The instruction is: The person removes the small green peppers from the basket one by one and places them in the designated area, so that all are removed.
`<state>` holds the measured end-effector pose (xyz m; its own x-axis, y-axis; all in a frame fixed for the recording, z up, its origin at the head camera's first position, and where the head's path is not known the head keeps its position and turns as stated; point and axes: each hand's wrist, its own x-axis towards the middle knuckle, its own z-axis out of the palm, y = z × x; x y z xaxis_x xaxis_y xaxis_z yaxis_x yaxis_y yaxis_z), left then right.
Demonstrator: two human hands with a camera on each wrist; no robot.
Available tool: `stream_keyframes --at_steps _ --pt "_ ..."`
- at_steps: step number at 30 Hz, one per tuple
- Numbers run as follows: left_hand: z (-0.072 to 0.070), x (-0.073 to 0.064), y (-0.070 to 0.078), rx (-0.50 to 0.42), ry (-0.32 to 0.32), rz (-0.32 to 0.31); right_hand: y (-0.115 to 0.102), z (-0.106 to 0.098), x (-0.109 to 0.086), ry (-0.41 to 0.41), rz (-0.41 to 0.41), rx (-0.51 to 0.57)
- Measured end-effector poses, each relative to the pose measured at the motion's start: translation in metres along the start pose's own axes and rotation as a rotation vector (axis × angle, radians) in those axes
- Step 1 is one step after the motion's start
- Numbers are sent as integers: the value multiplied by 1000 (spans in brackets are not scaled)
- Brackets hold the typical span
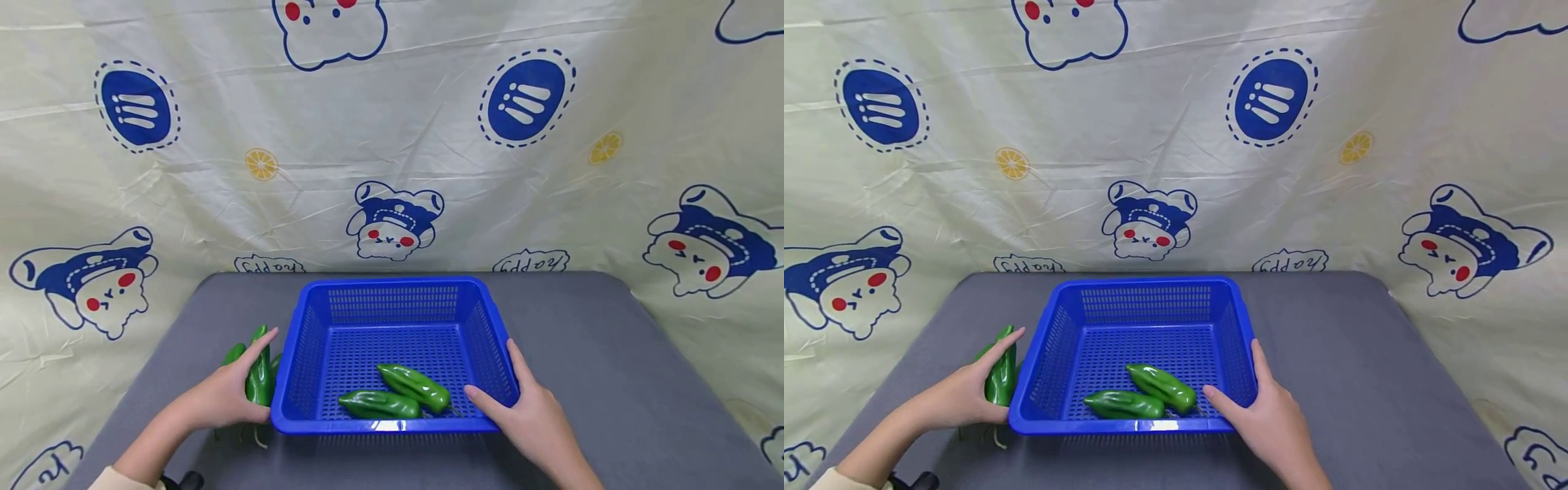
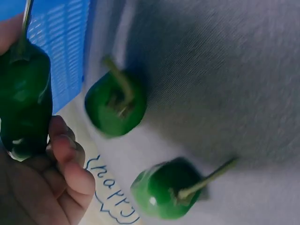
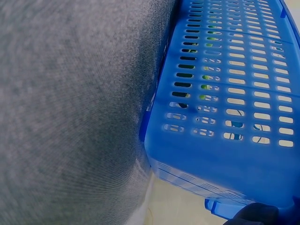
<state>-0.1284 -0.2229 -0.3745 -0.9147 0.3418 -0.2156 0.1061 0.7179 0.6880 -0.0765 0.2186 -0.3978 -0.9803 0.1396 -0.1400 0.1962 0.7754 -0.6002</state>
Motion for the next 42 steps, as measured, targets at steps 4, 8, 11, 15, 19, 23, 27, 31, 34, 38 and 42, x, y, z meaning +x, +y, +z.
stream_keyframes --at_steps 4,8,11,15,19,23,27,31,34,38,42 --pt "13 2 -6 71 -29 141 -1 0 0 0 2 4" --pt "27 6 -10 173 12 274 -1 0 1 -9 10 1" --pt "35 8 -10 350 97 271 -2 0 1 -14 13 -2" --pt "44 10 -8 621 186 207 -1 0 0 -8 11 6" --pt "46 10 -11 695 208 205 -2 0 0 -7 10 12" --pt "33 5 -12 571 165 181 -2 0 -1 -9 13 13" --pt "4 -4 -1 362 122 102 -1 0 -1 -2 10 11" --pt "-19 -13 16 289 237 133 -2 -1 1 -7 9 9" --pt "-22 -15 35 253 349 203 -2 -2 2 -14 12 6" --pt "-12 -9 62 177 313 299 -1 -1 2 -17 13 4" --pt "5 7 83 122 79 297 -1 0 1 -19 13 10"
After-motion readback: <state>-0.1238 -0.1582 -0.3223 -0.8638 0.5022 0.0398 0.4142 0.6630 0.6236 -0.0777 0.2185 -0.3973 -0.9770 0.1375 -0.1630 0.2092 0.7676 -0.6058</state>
